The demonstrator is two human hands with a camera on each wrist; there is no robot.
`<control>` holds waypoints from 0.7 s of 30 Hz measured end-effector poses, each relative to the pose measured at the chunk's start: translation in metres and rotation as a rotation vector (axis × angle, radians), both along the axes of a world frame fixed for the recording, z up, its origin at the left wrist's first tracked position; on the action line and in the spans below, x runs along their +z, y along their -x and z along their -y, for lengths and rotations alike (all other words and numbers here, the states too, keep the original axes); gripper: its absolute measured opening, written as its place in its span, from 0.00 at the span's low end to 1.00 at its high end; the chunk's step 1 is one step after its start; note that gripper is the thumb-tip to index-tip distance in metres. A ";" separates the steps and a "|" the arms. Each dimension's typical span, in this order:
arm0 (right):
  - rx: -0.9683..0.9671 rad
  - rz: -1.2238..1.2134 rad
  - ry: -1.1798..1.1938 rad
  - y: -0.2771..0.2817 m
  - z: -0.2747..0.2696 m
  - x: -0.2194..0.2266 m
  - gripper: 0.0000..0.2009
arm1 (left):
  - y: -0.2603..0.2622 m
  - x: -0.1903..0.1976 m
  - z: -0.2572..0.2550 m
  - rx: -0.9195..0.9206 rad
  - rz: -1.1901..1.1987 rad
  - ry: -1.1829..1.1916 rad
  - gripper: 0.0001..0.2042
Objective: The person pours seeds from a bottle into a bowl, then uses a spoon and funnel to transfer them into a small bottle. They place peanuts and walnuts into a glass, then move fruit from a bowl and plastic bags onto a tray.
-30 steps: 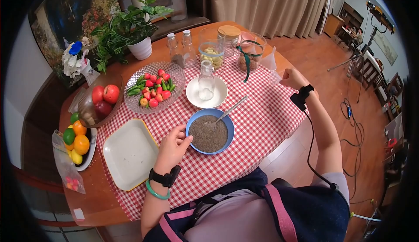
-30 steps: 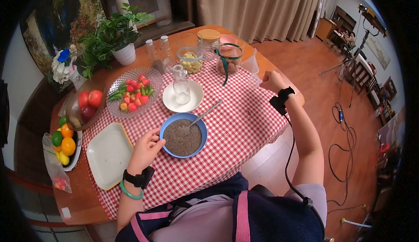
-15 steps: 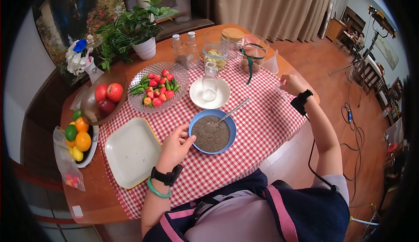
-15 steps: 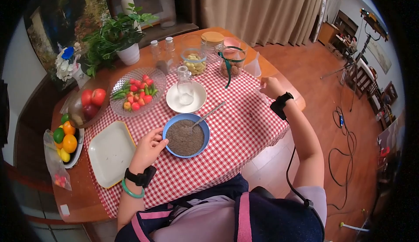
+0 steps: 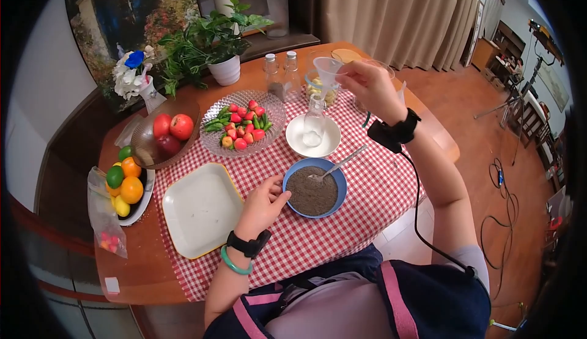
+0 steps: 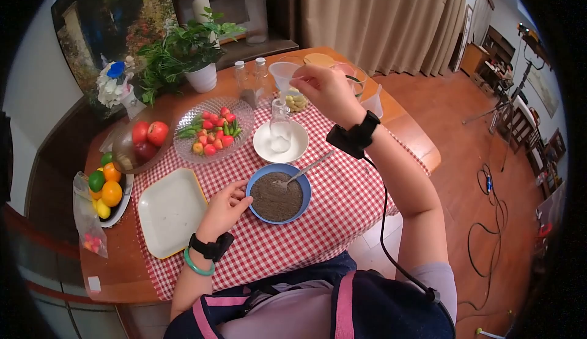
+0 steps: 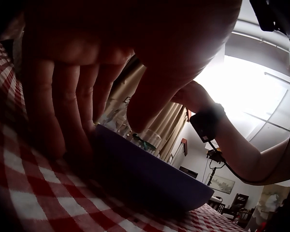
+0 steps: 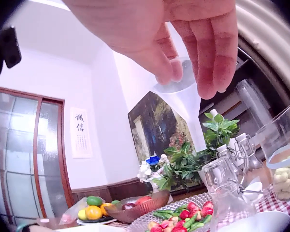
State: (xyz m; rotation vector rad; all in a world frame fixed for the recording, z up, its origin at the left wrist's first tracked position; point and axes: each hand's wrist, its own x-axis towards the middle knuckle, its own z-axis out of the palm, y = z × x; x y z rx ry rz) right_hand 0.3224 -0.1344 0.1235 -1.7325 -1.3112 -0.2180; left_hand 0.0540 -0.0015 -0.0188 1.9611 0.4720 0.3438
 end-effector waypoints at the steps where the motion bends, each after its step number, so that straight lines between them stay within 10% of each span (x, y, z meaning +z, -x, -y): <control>1: -0.007 0.019 0.011 0.001 -0.006 -0.001 0.07 | 0.000 0.001 0.000 0.002 0.005 -0.010 0.20; 8: 0.004 0.071 0.170 0.004 -0.016 -0.018 0.07 | 0.001 0.004 0.002 -0.001 0.022 -0.064 0.21; 13: -0.109 -0.070 0.149 0.017 0.002 -0.016 0.29 | 0.002 0.005 0.001 -0.003 0.006 -0.061 0.21; 21: -0.185 -0.108 0.448 -0.017 0.062 -0.105 0.19 | -0.001 -0.003 0.002 -0.011 0.030 -0.037 0.21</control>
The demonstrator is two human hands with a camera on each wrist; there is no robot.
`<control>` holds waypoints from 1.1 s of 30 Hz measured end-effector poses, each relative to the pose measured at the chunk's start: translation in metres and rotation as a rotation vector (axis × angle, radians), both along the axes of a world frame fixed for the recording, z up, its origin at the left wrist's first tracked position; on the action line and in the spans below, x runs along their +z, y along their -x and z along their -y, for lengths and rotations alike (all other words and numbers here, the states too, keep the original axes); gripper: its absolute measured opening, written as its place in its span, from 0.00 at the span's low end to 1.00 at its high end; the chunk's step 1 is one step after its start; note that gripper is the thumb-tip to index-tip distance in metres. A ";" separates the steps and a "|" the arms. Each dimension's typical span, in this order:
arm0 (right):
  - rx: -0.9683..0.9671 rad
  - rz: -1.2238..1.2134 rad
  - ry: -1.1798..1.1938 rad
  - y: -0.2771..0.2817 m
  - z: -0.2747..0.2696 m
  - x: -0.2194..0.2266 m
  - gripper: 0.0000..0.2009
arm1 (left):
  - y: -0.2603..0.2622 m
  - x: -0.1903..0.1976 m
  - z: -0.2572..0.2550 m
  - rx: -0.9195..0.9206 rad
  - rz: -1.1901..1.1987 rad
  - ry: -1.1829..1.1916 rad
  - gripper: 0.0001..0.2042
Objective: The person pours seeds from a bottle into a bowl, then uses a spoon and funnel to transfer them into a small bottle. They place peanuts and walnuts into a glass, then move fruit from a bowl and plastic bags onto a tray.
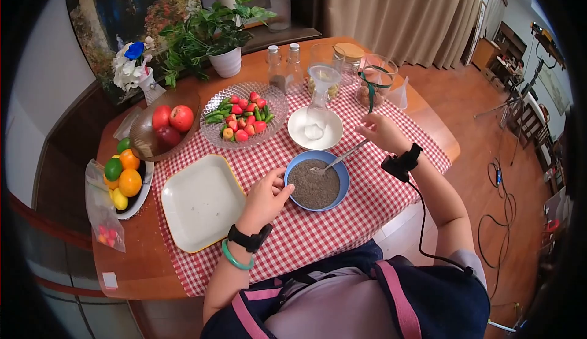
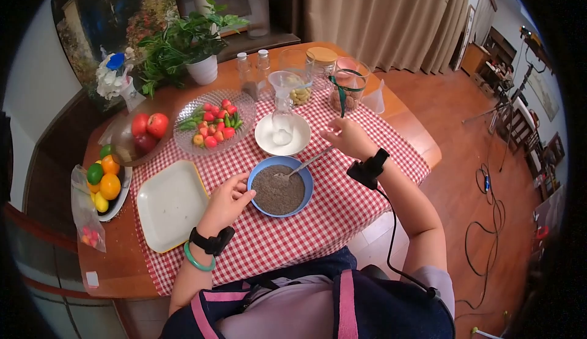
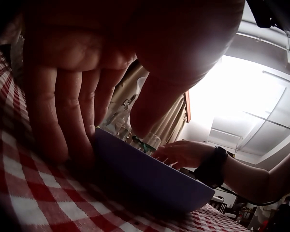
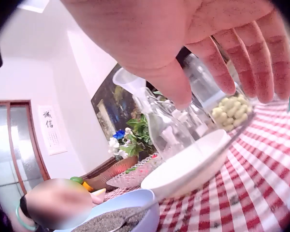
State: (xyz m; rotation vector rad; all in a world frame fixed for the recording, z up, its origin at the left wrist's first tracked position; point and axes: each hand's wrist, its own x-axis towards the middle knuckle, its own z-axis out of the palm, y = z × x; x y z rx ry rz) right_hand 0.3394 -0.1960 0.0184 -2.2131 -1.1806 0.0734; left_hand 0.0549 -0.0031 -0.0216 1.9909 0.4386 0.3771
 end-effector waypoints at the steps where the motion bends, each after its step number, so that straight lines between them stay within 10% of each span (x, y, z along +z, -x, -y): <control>1: -0.011 -0.106 0.056 0.001 0.002 -0.002 0.19 | 0.000 0.000 0.000 0.000 -0.003 0.002 0.21; 6: -0.043 -0.858 0.030 0.008 0.007 -0.006 0.12 | 0.000 -0.001 -0.001 0.005 -0.015 -0.009 0.21; 15: 0.134 -1.374 -0.363 0.034 -0.002 -0.020 0.12 | 0.000 0.002 0.000 -0.009 -0.012 0.031 0.20; 33: 0.114 -1.373 -0.546 0.031 -0.001 -0.033 0.20 | -0.003 0.003 -0.009 0.092 0.161 0.229 0.19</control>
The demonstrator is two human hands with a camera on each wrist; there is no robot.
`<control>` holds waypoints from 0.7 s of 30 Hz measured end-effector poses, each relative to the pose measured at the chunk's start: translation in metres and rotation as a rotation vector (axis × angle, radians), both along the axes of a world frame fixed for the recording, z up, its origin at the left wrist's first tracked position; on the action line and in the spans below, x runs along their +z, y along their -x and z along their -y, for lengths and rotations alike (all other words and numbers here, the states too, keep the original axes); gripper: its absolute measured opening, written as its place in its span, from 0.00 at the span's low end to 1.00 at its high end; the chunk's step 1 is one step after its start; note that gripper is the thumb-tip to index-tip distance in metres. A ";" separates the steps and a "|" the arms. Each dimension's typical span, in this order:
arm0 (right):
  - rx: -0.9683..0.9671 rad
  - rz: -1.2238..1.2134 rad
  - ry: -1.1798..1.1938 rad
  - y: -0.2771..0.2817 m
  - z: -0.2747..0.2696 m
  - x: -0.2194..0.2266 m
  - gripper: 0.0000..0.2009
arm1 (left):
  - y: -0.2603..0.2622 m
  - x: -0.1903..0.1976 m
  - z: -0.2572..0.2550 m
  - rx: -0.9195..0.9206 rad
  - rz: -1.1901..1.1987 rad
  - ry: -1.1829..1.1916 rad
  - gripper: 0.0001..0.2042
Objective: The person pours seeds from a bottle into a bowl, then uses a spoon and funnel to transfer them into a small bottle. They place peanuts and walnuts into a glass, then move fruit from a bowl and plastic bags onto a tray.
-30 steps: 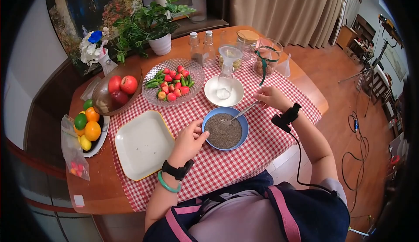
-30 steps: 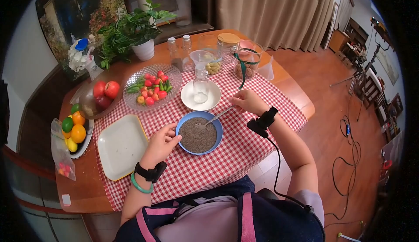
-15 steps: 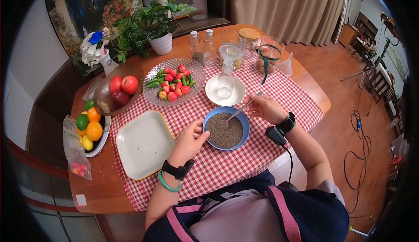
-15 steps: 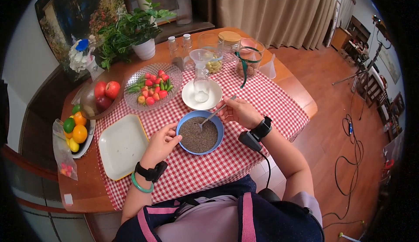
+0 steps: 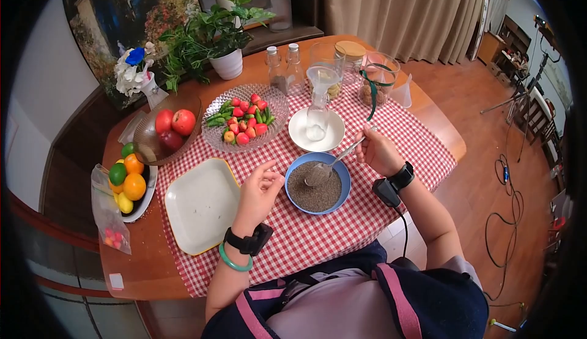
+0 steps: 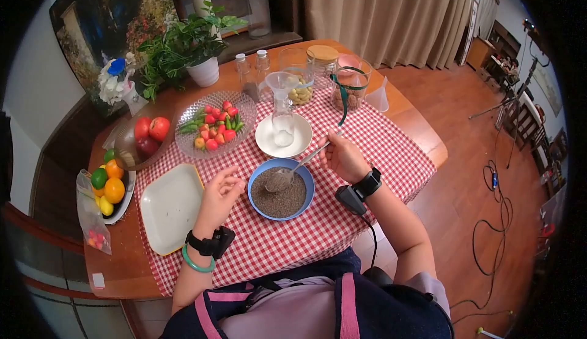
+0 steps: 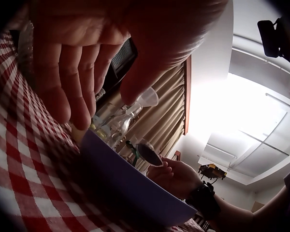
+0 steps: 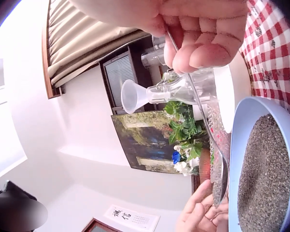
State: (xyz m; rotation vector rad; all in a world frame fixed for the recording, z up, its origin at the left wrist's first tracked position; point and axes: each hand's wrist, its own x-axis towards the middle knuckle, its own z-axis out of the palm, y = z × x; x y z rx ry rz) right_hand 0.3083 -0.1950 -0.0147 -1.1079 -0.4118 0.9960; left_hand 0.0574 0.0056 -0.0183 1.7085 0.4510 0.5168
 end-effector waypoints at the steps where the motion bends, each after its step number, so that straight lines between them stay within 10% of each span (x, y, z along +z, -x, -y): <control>1: 0.002 -0.005 0.006 0.002 -0.001 0.001 0.20 | 0.000 0.001 0.000 0.008 0.018 0.017 0.19; 21: -0.052 0.090 -0.291 -0.022 -0.016 0.083 0.19 | -0.008 0.039 -0.011 0.150 0.176 0.246 0.08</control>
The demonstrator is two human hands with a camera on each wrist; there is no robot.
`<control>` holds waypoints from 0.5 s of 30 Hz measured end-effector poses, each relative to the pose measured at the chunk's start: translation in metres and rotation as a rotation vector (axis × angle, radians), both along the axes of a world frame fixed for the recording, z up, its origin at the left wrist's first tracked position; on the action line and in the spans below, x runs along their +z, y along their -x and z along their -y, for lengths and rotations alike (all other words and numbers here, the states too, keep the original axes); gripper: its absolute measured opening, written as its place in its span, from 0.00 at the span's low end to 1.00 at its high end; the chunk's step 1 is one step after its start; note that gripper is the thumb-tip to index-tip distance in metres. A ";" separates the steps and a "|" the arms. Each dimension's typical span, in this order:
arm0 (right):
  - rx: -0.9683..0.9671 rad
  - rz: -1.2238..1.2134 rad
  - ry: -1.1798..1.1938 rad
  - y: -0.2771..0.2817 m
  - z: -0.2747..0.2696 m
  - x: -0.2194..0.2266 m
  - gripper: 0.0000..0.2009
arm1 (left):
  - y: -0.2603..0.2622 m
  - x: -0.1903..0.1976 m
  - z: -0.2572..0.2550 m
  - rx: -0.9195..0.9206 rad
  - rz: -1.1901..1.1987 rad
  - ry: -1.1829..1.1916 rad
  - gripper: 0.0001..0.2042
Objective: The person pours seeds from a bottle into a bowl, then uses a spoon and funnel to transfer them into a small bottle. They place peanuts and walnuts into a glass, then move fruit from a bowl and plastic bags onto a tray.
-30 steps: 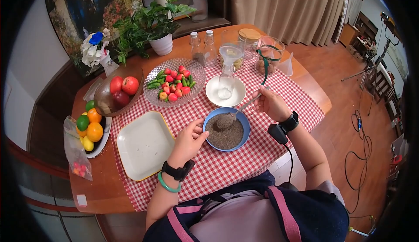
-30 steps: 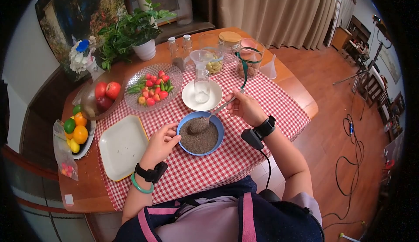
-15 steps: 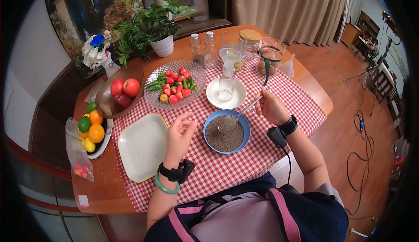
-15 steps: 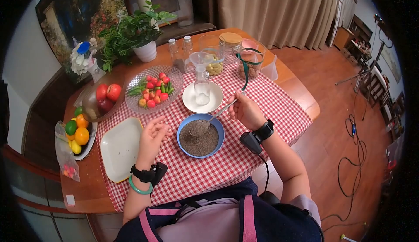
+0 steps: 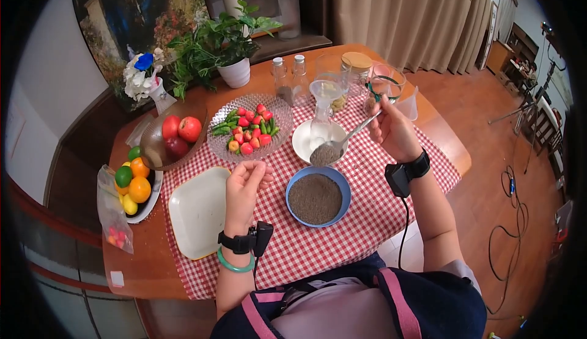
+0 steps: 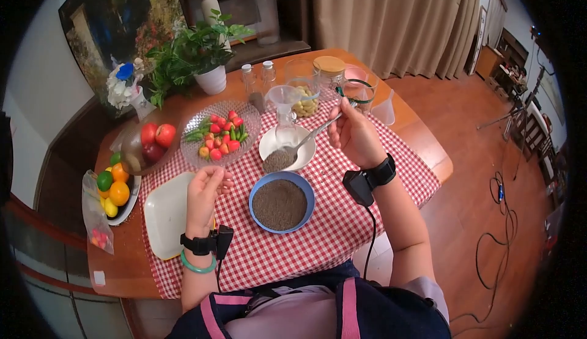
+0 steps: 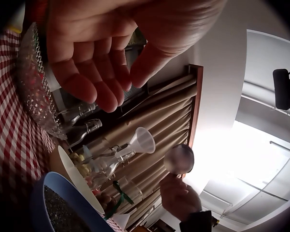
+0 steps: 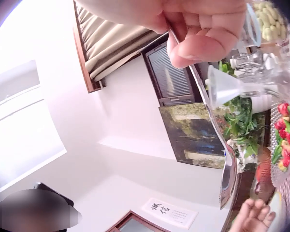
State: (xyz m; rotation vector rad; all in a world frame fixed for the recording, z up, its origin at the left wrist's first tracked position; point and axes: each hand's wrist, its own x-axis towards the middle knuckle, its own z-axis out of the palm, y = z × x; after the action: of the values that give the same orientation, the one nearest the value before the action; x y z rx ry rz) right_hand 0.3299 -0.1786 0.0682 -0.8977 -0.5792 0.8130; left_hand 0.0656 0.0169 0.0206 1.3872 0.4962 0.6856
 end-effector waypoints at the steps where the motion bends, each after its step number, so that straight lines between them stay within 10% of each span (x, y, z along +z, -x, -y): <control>1: -0.012 0.012 -0.037 -0.006 0.000 0.008 0.19 | -0.001 0.000 0.000 0.002 -0.003 -0.001 0.08; 15: -0.279 0.235 -0.030 -0.065 -0.016 0.081 0.18 | 0.013 -0.012 0.001 0.013 0.018 -0.020 0.07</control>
State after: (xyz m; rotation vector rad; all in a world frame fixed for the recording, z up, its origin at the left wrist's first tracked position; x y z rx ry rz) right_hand 0.3945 -0.1625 0.1493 -1.0276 -0.6514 0.4492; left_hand 0.0529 0.0158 0.0086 1.3963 0.4855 0.7145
